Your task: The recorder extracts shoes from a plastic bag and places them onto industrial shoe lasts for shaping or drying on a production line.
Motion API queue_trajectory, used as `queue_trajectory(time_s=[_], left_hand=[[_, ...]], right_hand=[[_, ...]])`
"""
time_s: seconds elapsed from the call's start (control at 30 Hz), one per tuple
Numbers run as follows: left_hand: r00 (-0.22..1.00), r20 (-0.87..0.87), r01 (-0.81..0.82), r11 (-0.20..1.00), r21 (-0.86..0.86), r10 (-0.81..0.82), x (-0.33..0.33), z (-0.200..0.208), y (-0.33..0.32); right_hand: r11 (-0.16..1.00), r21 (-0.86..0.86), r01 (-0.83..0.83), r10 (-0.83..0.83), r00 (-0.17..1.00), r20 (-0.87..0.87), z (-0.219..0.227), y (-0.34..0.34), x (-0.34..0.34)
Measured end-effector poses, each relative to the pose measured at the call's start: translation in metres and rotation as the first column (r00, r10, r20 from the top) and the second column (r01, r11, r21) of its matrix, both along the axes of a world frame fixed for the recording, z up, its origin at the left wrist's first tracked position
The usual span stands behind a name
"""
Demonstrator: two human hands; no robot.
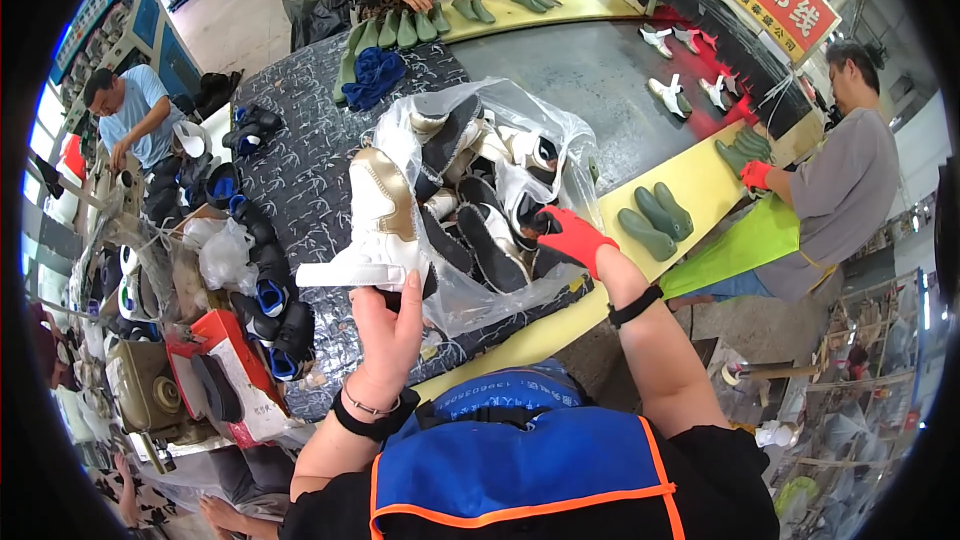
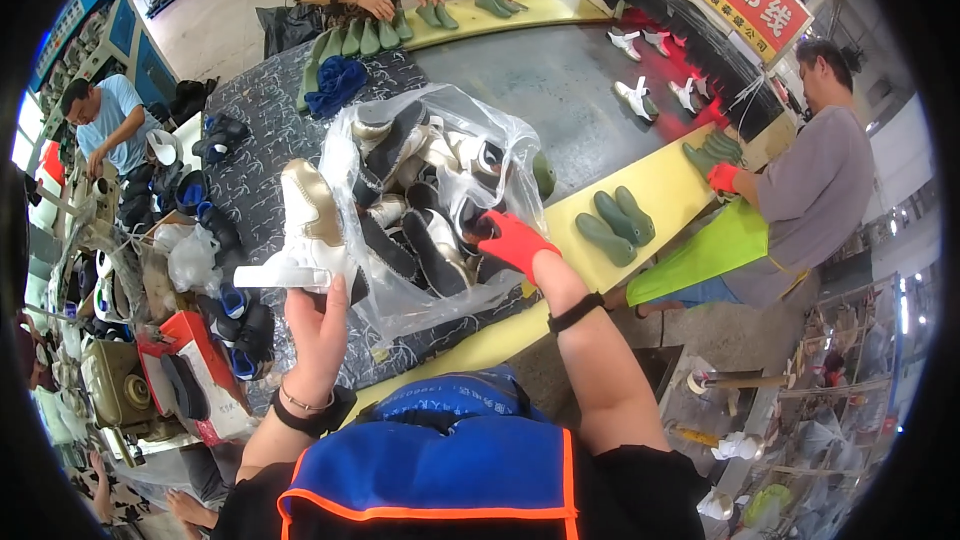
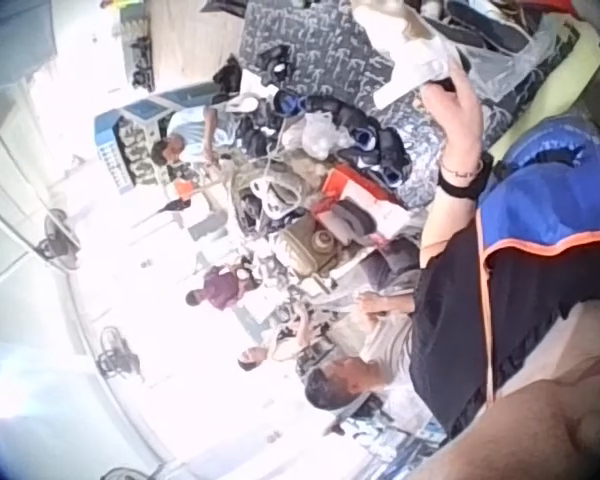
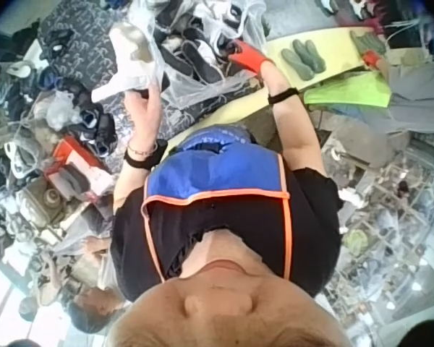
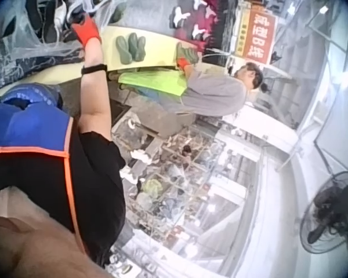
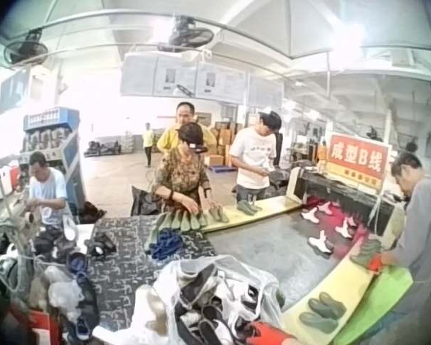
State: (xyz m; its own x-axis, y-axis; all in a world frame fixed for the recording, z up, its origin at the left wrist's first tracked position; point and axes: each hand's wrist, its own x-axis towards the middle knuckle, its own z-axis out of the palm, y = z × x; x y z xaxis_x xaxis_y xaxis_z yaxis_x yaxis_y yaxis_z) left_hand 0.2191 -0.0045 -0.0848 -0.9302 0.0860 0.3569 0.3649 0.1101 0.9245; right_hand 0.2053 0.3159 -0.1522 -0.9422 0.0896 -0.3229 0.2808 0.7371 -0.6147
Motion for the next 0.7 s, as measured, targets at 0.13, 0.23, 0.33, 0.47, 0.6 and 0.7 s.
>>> queue_trajectory(time_s=[0.13, 0.23, 0.33, 0.47, 0.6, 0.7], left_hand=[[0.996, 0.092, -0.001, 0.999, 0.041, -0.003, 0.003, -0.005, 0.012], [0.997, 0.041, 0.069, 0.997, -0.046, -0.067, 0.006, 0.0, 0.022], [0.98, 0.152, 0.163, 0.948, -0.274, -0.125, 0.007, -0.008, 0.026], [0.985, 0.161, 0.082, 0.987, -0.138, -0.059, 0.002, -0.04, 0.013], [0.971, 0.208, 0.17, 0.951, -0.26, -0.116, 0.003, -0.028, 0.012], [0.942, 0.266, 0.302, 0.859, -0.413, -0.204, 0.007, -0.026, 0.024]], right_hand=[[0.989, -0.016, 0.149, -0.15, 0.987, -0.058, 0.017, 0.003, -0.005], [0.918, 0.202, 0.342, -0.273, 0.913, -0.304, 0.009, 0.019, -0.032], [0.909, 0.097, 0.405, -0.283, 0.772, -0.569, 0.01, 0.044, -0.057], [0.501, -0.769, 0.397, -0.786, 0.58, -0.212, 0.044, 0.041, -0.065], [0.907, -0.185, 0.378, -0.411, 0.703, -0.58, 0.052, 0.03, -0.042], [0.973, 0.223, 0.053, -0.022, 0.99, -0.14, 0.041, 0.011, -0.011]])
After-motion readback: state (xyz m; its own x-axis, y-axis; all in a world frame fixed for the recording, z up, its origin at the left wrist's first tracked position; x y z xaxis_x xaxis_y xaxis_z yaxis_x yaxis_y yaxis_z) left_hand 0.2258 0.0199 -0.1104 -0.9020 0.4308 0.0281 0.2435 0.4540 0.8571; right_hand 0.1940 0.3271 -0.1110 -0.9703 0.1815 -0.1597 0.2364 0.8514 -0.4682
